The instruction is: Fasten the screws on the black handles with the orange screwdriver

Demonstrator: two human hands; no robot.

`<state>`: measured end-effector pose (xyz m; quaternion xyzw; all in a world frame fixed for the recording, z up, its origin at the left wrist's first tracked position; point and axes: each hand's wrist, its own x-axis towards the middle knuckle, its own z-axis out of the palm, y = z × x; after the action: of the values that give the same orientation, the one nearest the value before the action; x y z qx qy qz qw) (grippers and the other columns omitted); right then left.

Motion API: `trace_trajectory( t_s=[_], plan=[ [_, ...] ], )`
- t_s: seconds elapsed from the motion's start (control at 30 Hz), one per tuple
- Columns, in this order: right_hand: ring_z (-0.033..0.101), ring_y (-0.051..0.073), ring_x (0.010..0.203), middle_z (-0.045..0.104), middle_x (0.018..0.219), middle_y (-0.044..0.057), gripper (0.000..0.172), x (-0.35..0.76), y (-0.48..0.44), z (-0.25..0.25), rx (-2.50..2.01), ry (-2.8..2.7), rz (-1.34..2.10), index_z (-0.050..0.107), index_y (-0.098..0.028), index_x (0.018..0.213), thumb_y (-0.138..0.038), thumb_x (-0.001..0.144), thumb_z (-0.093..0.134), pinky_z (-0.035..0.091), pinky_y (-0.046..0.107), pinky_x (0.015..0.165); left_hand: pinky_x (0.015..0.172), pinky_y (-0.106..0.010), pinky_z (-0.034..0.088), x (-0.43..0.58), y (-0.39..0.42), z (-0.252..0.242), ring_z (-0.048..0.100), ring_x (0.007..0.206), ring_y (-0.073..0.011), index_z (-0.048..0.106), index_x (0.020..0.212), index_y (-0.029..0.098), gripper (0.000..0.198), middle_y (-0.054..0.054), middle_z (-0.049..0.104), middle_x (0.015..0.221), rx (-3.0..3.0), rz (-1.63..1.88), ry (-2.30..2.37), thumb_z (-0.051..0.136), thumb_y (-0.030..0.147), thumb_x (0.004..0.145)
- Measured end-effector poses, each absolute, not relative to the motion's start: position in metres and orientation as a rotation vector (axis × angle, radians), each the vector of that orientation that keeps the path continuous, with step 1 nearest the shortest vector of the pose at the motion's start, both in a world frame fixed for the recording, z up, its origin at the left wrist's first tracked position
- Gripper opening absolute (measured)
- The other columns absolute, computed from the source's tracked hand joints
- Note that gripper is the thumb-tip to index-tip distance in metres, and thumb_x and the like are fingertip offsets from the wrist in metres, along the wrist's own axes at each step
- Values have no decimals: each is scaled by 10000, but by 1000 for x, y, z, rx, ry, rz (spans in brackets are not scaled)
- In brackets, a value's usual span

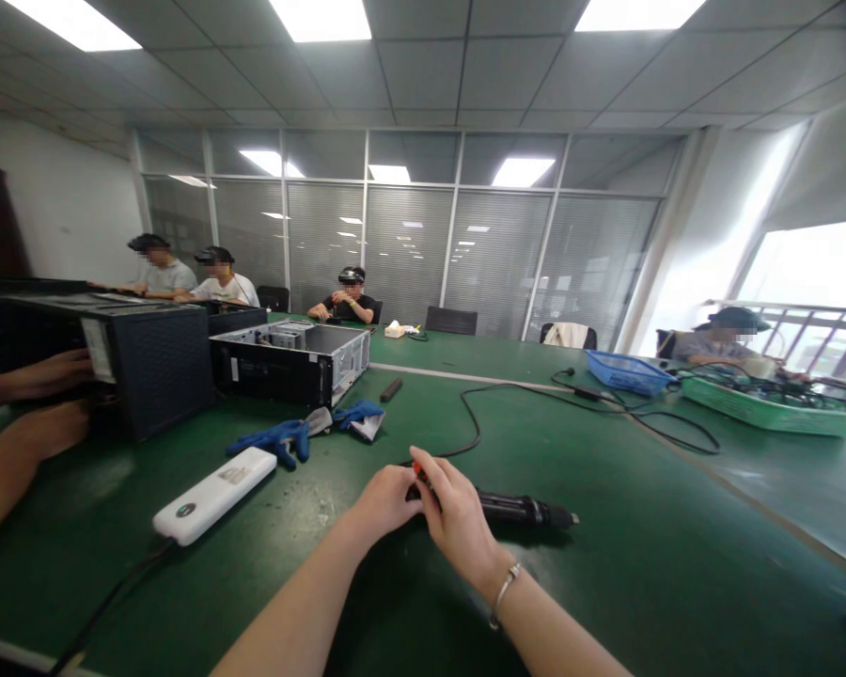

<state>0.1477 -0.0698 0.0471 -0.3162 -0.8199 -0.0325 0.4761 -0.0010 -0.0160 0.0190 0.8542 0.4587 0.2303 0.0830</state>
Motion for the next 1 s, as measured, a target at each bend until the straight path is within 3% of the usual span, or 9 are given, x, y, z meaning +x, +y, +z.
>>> trace_trajectory(
  t_s=[0.23,0.47,0.7,0.87,1.0],
  plan=[
    [603,193,899,600,1020,87,399,151,-65,43,-876,-1960,-180,473,-264,1316,-200,923,455,534,342,782,751,-260,469,-1,-14,15,652,810,-200,686,798,159,124,-55,717,870,2527,714,1325,583,206,746],
    [578,205,1034,601,1146,106,504,149,-68,43,-793,-2034,-188,343,-222,1402,-121,911,400,513,369,886,715,-260,470,-1,-17,22,650,785,-206,686,763,152,127,-68,716,839,2516,677,1349,571,203,748],
    [606,206,923,609,1049,95,381,152,-65,41,-876,-1983,-205,459,-241,1304,-188,927,440,534,373,808,757,-258,466,0,-20,23,644,830,-200,681,812,169,116,-48,714,892,2499,668,1332,599,225,753],
    [567,205,1065,572,1189,108,492,150,-68,40,-789,-2052,-118,337,-230,1390,-112,915,390,510,373,900,744,-268,466,0,-21,25,644,830,-219,681,812,155,126,-75,710,882,2496,648,1377,584,211,755],
    [568,225,1066,570,1179,114,466,150,-67,36,-822,-2021,-204,394,-227,1360,-152,903,445,514,393,892,748,-260,465,1,-23,27,647,830,-211,689,842,159,170,-67,713,884,2518,669,1357,540,152,763]
  ],
)
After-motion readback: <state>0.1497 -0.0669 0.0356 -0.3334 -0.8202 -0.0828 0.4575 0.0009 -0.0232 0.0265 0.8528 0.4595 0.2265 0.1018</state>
